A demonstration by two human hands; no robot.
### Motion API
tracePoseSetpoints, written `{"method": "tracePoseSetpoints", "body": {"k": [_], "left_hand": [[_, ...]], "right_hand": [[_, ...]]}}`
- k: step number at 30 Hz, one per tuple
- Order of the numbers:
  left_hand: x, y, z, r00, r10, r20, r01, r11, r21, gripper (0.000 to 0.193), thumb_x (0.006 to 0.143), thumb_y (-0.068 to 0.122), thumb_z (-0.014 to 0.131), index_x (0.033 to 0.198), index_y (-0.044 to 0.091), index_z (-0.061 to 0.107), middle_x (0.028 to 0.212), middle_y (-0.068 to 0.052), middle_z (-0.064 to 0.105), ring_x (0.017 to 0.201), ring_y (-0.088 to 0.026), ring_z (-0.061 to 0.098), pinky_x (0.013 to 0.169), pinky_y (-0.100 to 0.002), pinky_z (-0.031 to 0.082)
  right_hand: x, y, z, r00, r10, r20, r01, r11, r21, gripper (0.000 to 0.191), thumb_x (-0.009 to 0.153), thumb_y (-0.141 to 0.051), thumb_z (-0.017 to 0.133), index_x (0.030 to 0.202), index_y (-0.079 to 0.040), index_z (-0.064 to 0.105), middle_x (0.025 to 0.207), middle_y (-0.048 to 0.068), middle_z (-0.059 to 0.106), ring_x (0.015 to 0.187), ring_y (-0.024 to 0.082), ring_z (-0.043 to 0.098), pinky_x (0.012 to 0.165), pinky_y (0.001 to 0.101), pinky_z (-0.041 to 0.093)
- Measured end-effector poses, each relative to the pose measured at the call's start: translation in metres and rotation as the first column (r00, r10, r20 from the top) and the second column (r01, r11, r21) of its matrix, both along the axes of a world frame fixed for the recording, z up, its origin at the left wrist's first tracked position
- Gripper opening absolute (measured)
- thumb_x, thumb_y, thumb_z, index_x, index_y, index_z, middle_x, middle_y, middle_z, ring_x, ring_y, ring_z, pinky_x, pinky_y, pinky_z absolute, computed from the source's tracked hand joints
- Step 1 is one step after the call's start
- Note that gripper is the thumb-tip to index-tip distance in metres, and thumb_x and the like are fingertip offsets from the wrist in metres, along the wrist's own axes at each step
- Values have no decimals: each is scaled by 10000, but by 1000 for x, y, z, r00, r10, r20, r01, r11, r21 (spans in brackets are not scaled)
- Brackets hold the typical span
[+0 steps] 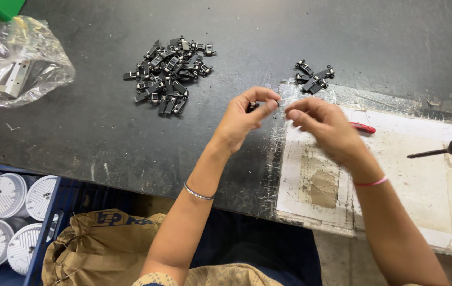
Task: The person sits at a workbench assembling small black hinge-like components. They pick parts from a pile, fit pieces together by hand, and occasionally use red-handled pliers to press or adjust the assembled parts, placing finished units in a separate pile.
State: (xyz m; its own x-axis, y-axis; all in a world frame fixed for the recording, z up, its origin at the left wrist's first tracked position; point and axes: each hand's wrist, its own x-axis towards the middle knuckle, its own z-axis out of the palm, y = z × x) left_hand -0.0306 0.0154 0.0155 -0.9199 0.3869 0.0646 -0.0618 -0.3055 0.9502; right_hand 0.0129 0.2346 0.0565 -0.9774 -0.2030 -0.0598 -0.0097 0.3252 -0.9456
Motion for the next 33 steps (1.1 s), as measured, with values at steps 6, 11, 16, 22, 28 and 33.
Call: {"method": "tracePoseSetpoints", "body": {"k": [6,11,16,22,28,33], "left_hand": [[-8,-4,-4,986,80,147,-96,990,106,115,989,180,663,1084,128,625,994,-45,756,545,7,381,452,-173,305],[-10,-1,-6,980,143,139,-147,989,13,158,982,204,688,1115,122,666,957,-20,742,544,9,364,451,-177,285],[-9,-2,-8,981,165,99,-161,986,-50,241,956,215,729,1168,103,704,964,6,744,609,6,428,486,-181,314],[-5,-4,-5,977,186,107,-175,979,-99,251,931,226,747,1140,88,733,968,27,748,622,5,447,496,-177,323],[-4,-10,-4,974,200,104,-188,976,-113,225,933,238,749,1107,95,745,971,43,754,643,7,462,513,-186,338],[-4,-13,-8,970,219,107,-205,970,-131,234,925,246,757,1109,102,747,953,42,751,639,8,468,521,-184,349]], "right_hand": [[0,47,24,999,17,-43,26,546,837,779,663,-503,923,1263,-84,656,1314,204,546,1290,375,464,1010,516,437],[12,52,18,996,-53,76,-41,485,874,858,610,-495,909,1335,-150,605,1345,159,544,1271,359,503,1023,499,476],[14,51,23,995,-51,89,-54,481,875,779,641,-405,874,1334,-156,620,1291,176,570,1189,371,557,996,468,503],[14,32,26,993,-110,39,18,468,884,606,721,-303,766,1300,-159,658,1206,161,624,1089,353,638,950,473,530],[6,8,10,984,-111,-138,176,536,825,575,818,-339,720,1250,29,625,1150,235,618,1026,369,649,923,477,533],[9,-17,-10,919,-17,-393,307,659,687,414,1003,-304,612,1226,46,608,1118,246,619,1008,405,630,921,508,515]]}}
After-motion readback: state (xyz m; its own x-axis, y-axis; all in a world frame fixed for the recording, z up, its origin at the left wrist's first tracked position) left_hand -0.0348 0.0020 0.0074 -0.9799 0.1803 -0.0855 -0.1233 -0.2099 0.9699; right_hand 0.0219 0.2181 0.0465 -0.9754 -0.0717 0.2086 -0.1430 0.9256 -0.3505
